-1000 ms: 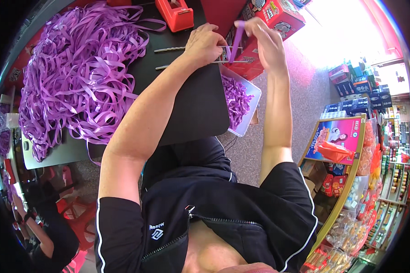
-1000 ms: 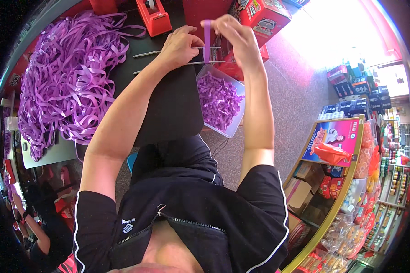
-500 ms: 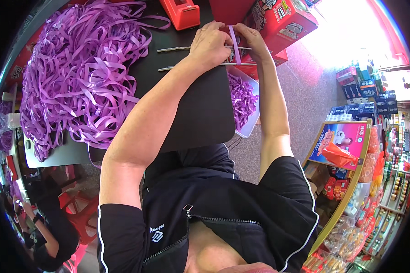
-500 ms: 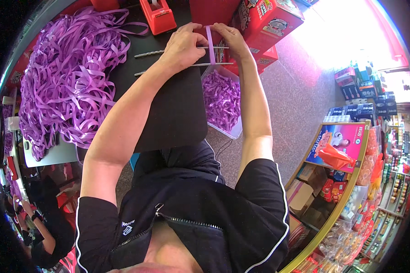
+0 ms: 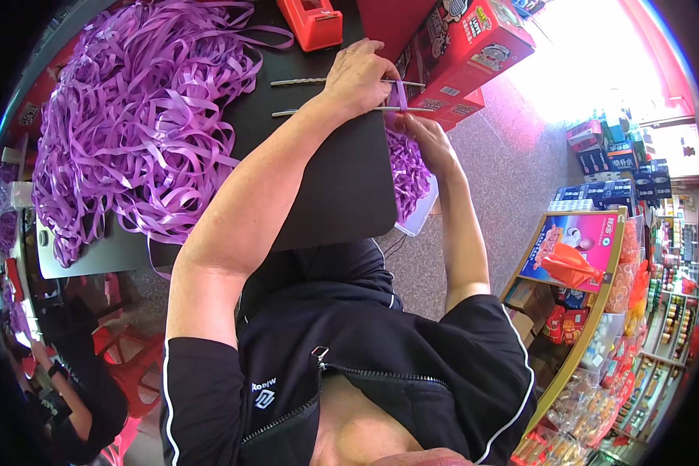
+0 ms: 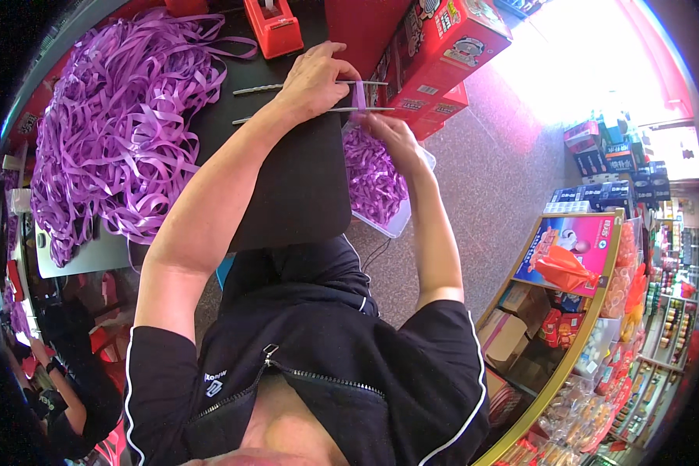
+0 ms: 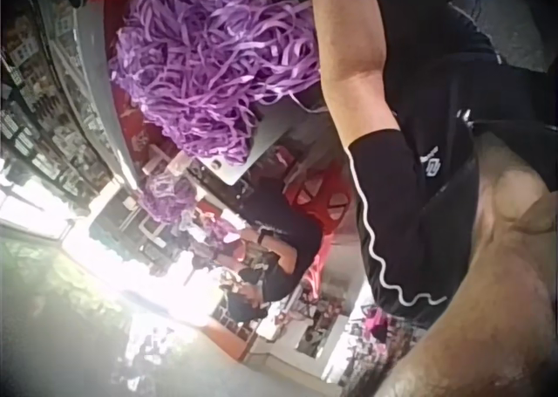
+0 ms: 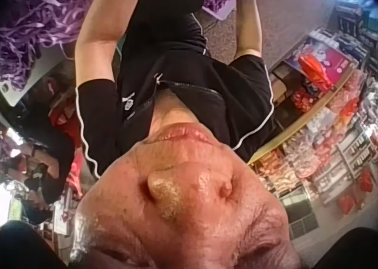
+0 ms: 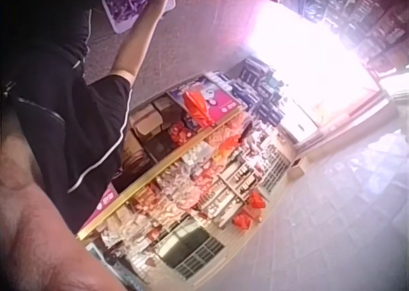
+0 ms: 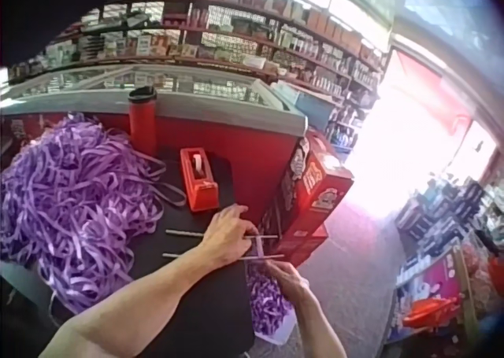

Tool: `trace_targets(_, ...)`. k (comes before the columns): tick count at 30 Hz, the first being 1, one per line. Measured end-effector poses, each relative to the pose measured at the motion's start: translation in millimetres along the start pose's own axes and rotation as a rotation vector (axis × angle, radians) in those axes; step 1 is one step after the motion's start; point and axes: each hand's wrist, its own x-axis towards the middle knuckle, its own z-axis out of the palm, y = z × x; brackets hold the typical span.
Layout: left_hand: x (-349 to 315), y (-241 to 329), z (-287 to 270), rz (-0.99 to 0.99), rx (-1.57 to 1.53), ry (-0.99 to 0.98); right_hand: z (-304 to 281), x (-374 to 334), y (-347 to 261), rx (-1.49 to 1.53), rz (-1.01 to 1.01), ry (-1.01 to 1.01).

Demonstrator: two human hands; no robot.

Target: Wrapping long purple ribbon around a metal jig and cutting it into uniform small pieces.

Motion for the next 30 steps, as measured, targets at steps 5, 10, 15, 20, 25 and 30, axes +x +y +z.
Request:
trace_targets(5,-0.1,-1.0,-3.7,0.003,0.01,-0.026,8.3,-28.6,-34.2,0.075,0.036,0.072)
trace_targets(10,2.1,-1.7,-2.2,0.028,0.036,-0.028,7.3,-30.3,-66.4,0.056,0.077,0.043)
trace_targets(15,3.5,-1.4,-2.6,0.046,0.082,-0.07,3.3,-24.6,-72.7,0.194,0.169,-0.027)
trace_targets(20,-7.8,20.4,-24.3,0.003,-0.158,0.065,7.8,-27.6,-73.5,0.336,0.256,-0.034)
trace_targets(25,-28.5,65.5,-39.3,-0.561,-0.582,-0.216,-3.7,-19.5,-62.9,0.453,0.323,-0.094)
trace_targets(30,-40.2,96.8,-41.6,-0.732,-1.229,-0.317,1.1,-24.4,-66.9,0.468,0.328,-0.048)
